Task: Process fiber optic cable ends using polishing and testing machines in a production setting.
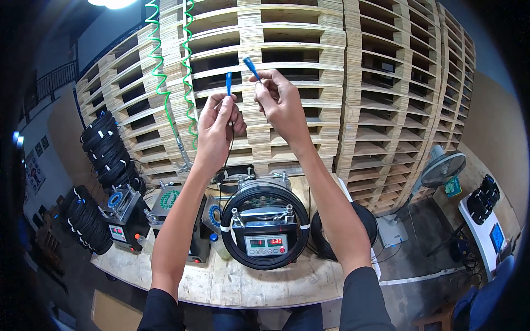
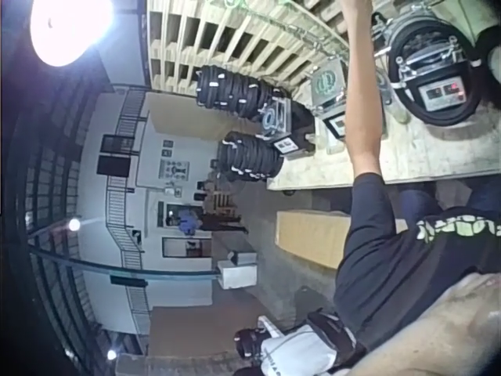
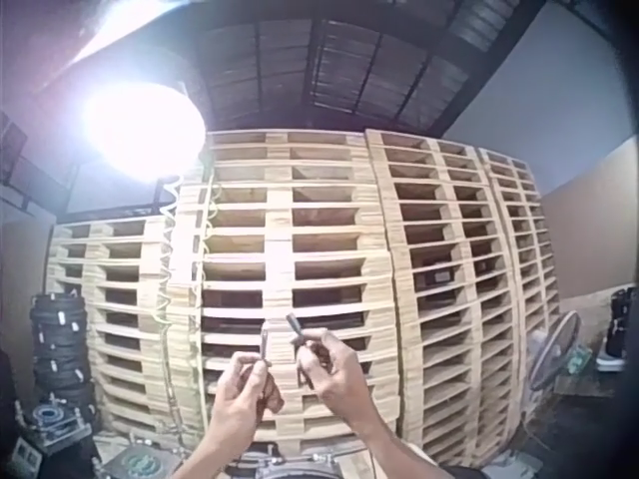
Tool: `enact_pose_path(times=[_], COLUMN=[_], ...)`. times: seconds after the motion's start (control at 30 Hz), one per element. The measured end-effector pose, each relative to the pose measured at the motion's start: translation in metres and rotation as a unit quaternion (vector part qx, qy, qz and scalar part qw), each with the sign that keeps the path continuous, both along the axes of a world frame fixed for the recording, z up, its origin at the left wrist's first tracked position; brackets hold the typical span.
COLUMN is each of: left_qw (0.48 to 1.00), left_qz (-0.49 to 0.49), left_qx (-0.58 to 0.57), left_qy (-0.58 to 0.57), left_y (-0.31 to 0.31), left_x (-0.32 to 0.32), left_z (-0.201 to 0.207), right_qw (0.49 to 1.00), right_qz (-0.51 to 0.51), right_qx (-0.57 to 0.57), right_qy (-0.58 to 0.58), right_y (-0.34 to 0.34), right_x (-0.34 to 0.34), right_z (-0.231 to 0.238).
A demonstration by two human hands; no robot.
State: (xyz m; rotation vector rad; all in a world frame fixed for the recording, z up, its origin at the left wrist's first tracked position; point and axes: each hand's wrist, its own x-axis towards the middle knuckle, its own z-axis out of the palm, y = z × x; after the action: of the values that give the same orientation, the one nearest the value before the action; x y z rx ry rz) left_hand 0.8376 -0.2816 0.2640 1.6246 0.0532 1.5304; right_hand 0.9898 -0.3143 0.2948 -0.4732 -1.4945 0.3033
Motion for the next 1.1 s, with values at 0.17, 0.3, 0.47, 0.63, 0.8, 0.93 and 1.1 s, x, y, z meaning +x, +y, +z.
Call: enact_pose_path(times=[0.17,0.3,0.47,0.63,0.8,0.93,1.1], left_qw=[0.992,0.992,0.995,0.979,0.967,0.938,0.962], left_qz=[-0.084,-0.082,-0.028,0.161,0.224,0.300,0.220], left_qx=[-0.051,-0.061,-0.091,-0.125,-0.090,0.022,-0.118], left_qy=[-0.083,-0.067,-0.039,0.012,0.076,0.173,0.114], left_y=[-0.024,-0.035,-0.058,-0.082,-0.098,-0.105,-0.114], left_x=[0.002,0.004,0.005,0.003,-0.007,-0.023,-0.024], left_z=[-0.008,-0.038,-0.088,-0.152,-0.189,-0.204,-0.220], right_qw=[0.999,0.983,0.968,0.959,0.946,0.944,0.942], right_qz=[-0.002,0.127,0.155,0.150,0.135,0.101,0.065], right_qx=[-0.024,-0.125,-0.137,-0.178,-0.233,-0.272,-0.299], right_qy=[-0.023,0.038,0.143,0.161,0.181,0.157,0.139], right_y=[-0.024,-0.041,-0.049,-0.058,-0.079,-0.095,-0.108], right_x=[-0.001,-0.004,-0.027,-0.040,-0.043,-0.043,-0.047], right_z=[-0.008,-0.043,-0.114,-0.185,-0.222,-0.243,-0.250])
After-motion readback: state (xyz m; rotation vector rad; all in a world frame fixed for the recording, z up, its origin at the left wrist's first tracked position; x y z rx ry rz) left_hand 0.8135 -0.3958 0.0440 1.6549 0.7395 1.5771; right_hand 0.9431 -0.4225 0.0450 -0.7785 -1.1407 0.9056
